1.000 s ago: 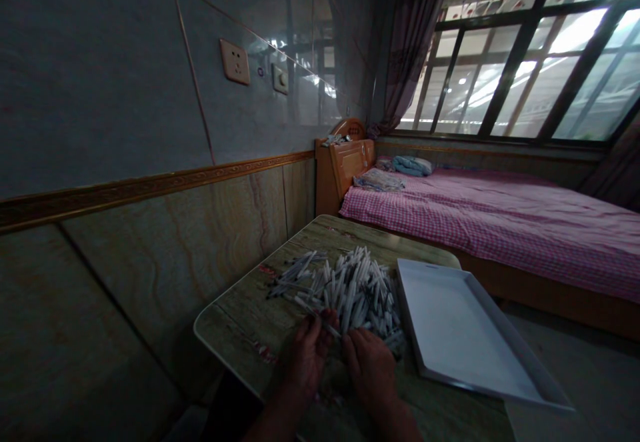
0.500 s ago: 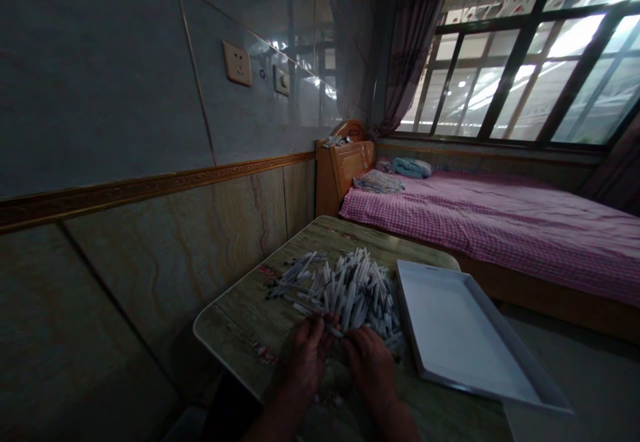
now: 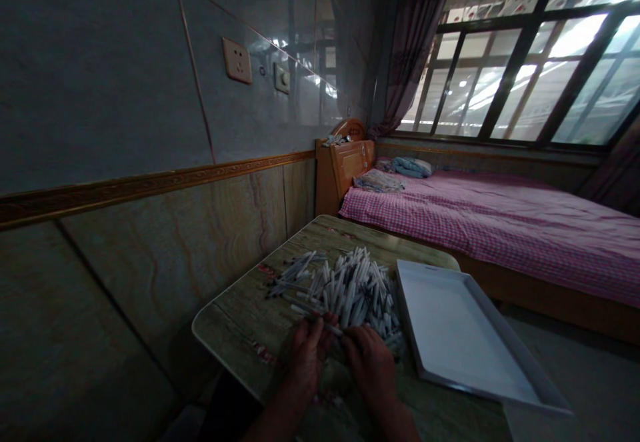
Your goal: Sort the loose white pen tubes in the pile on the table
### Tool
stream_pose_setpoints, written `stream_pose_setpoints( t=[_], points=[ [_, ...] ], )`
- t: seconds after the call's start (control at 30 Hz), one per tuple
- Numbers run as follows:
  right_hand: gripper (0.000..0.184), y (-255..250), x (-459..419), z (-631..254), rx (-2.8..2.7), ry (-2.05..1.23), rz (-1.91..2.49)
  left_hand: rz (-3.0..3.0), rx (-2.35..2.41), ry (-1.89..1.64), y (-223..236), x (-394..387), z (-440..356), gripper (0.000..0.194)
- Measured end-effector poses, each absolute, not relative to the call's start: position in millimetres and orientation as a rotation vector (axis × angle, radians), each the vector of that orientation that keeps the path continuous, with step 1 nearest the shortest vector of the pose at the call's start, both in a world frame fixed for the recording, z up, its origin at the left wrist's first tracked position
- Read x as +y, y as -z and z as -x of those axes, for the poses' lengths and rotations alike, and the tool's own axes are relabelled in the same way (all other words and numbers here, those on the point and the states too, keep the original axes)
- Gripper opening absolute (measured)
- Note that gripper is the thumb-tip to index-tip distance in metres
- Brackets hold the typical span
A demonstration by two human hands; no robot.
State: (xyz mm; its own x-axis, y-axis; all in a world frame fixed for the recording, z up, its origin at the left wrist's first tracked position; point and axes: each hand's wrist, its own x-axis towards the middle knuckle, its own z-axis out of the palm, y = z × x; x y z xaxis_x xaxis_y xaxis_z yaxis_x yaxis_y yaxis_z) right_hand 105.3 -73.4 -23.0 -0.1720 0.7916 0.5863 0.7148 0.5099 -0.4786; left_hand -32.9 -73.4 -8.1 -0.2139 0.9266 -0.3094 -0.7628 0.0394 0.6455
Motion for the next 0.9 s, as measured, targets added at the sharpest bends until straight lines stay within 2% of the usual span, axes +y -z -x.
stream_pose_setpoints(
  t=[0.17, 0.37, 0.53, 0.73, 0.9],
  points=[
    [0.037, 22.0, -73.8, -104.9, -1.931, -0.073, 1.278, -0.275, 0.866, -1.585, 8.2, -73.6, 32.3, 0.019],
    [0.025, 19.6, -74.4, -105.5, -1.906, -0.121, 1.238, -0.285, 0.876, -1.573, 6.9, -75.2, 33.0, 0.016],
    [0.034, 19.6, -74.1, -105.1, -1.909, -0.057, 1.302, -0.26, 0.862, -1.579, 6.5, -75.3, 33.0, 0.015],
    [0.021, 14.7, -76.6, -105.1, -1.887, -0.141, 1.25, -0.277, 0.856, -1.59, 11.5, -74.1, 32.8, 0.021],
    [0.033, 17.7, -75.0, -104.8, -1.882, -0.051, 1.303, -0.305, 0.846, -1.614, 15.9, -72.8, 32.3, 0.023]
  ],
)
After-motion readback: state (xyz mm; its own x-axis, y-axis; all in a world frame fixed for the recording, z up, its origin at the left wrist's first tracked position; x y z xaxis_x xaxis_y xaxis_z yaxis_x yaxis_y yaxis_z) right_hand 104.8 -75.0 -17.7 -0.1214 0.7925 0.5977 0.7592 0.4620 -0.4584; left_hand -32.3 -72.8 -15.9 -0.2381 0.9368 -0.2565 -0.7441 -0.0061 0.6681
